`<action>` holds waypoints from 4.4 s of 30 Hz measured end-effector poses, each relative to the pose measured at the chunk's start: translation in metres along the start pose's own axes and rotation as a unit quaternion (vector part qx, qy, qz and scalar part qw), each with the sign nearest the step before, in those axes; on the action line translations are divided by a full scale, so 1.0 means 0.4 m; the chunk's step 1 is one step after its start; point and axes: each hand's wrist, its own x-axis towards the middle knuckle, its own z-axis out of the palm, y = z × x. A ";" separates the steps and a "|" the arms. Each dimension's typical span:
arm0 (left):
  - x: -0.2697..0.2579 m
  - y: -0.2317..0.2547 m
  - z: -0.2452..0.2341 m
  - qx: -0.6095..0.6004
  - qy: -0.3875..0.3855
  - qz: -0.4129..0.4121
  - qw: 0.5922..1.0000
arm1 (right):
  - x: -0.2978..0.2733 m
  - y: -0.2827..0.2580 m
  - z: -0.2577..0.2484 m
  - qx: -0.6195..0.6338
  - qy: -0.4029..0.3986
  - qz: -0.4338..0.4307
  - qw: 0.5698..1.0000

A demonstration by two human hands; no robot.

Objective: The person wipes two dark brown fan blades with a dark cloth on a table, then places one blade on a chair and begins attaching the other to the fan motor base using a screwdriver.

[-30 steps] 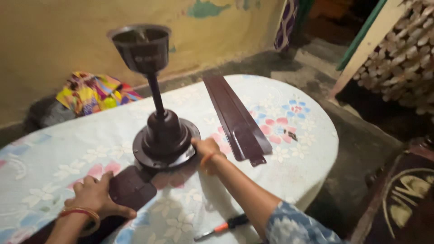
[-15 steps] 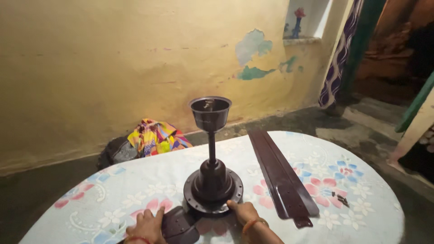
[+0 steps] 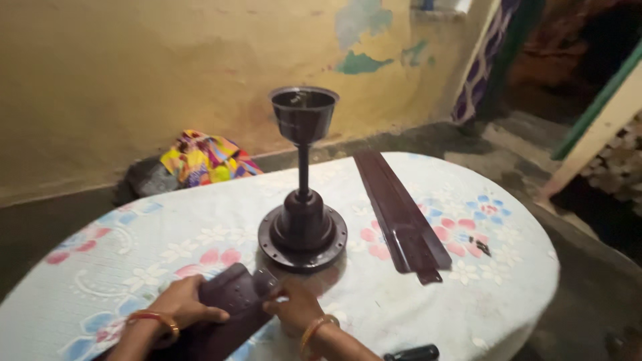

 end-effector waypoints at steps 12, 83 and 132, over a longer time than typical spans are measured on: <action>0.095 -0.054 -0.049 -0.002 0.004 -0.016 1.000 | -0.050 -0.184 -0.137 -0.019 0.114 -0.126 0.985; -0.105 0.260 0.033 0.237 0.094 0.076 0.964 | 0.043 -0.254 -0.158 -0.146 0.075 -0.282 0.945; -0.114 0.253 0.144 0.164 0.198 0.070 0.964 | 0.056 -0.212 -0.077 -0.500 0.125 -0.343 0.785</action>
